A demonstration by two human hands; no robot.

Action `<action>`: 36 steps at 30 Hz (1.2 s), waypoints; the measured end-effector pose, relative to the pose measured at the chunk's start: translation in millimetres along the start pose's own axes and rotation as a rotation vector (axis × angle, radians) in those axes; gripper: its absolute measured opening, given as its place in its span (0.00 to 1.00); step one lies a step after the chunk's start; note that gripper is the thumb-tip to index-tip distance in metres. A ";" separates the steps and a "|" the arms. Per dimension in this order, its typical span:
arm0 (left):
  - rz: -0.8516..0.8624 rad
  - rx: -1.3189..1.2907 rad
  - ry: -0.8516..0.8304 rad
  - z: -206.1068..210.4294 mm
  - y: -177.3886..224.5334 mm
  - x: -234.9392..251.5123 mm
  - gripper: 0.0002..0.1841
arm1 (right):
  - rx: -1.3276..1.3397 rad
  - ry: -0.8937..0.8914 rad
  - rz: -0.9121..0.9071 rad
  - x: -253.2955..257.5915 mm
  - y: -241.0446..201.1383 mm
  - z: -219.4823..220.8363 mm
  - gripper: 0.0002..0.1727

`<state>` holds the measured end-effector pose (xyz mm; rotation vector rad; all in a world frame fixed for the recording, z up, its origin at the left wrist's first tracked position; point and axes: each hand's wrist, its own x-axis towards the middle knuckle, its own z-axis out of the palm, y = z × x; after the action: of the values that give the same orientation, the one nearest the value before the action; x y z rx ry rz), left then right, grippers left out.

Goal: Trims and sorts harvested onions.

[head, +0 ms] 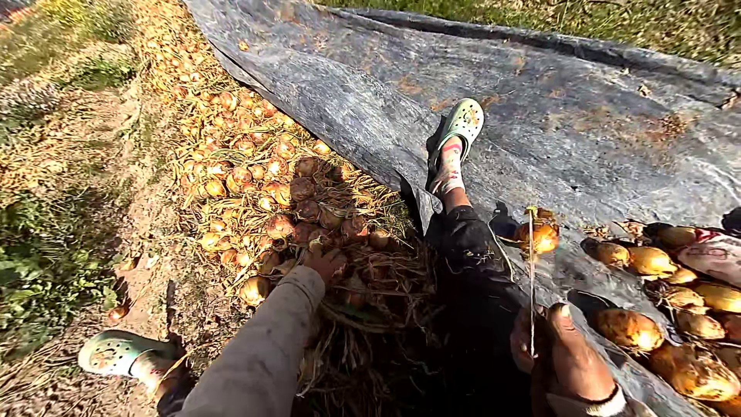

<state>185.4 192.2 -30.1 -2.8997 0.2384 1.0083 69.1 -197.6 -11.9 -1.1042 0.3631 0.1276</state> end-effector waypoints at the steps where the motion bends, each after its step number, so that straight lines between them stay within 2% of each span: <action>1: -0.007 0.027 -0.045 -4.3 2.0 1.2 0.37 | 0.005 0.004 0.071 -6.4 7.8 8.8 0.33; 5: -0.032 0.112 -0.166 -26.6 7.7 13.3 0.39 | -0.115 -0.096 0.277 -25.6 17.1 41.1 0.28; 9: -0.034 0.058 -0.104 -16.8 -2.6 19.8 0.35 | -0.219 -0.247 0.380 -31.9 22.0 52.4 0.21; 11: -0.044 0.011 -0.045 -17.7 -0.9 1.3 0.44 | -0.234 -0.272 0.404 -34.5 22.7 55.2 0.18; 13: -0.067 -0.120 0.046 -12.3 1.3 -26.3 0.56 | -0.256 -0.289 0.410 -36.9 24.3 55.0 0.15; 17: 0.052 -0.698 0.338 14.9 17.2 -87.5 0.61 | -0.281 -0.363 0.380 -34.4 36.5 59.3 0.05; 19: 0.228 -1.040 0.483 32.2 35.5 -108.2 0.61 | -0.393 -0.413 0.332 -32.1 40.8 63.8 0.14; 21: 0.357 -1.348 0.578 42.8 63.8 -119.9 0.60 | -0.514 -0.419 0.271 -30.9 46.3 68.4 0.36; 23: 0.322 -1.514 0.645 40.8 99.1 -129.9 0.63 | -0.551 -0.412 0.211 -31.6 52.8 72.3 0.56; 25: 0.230 -1.459 0.651 40.6 129.0 -137.1 0.61 | -0.487 -0.417 0.154 -31.6 61.5 72.0 0.67; 27: 0.261 -1.192 0.678 50.4 147.4 -138.7 0.52 | -0.336 -0.440 0.137 -30.9 69.9 67.6 0.66; 29: 0.374 -0.859 0.783 61.4 158.9 -140.1 0.34 | -0.084 -0.450 0.144 -30.8 85.9 58.2 0.49; 30: 0.428 -0.738 0.809 64.4 162.3 -142.0 0.29 | 0.030 -0.460 0.163 -31.6 95.2 53.3 0.41; 32: 0.481 -0.553 0.871 66.6 165.8 -143.4 0.28 | 0.201 -0.476 0.216 -34.9 107.3 48.9 0.31; 35: 0.391 -0.358 1.026 67.2 172.9 -143.1 0.24 | 0.357 -0.559 0.210 -35.9 114.9 47.1 0.20; 36: 0.382 -0.342 1.049 67.7 176.3 -142.4 0.22 | 0.364 -0.511 0.212 -37.4 110.0 50.9 0.18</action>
<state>4.5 43.6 3.9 -3.4579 0.7257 -0.6445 14.9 -100.0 -72.0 -0.6391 0.0369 0.5014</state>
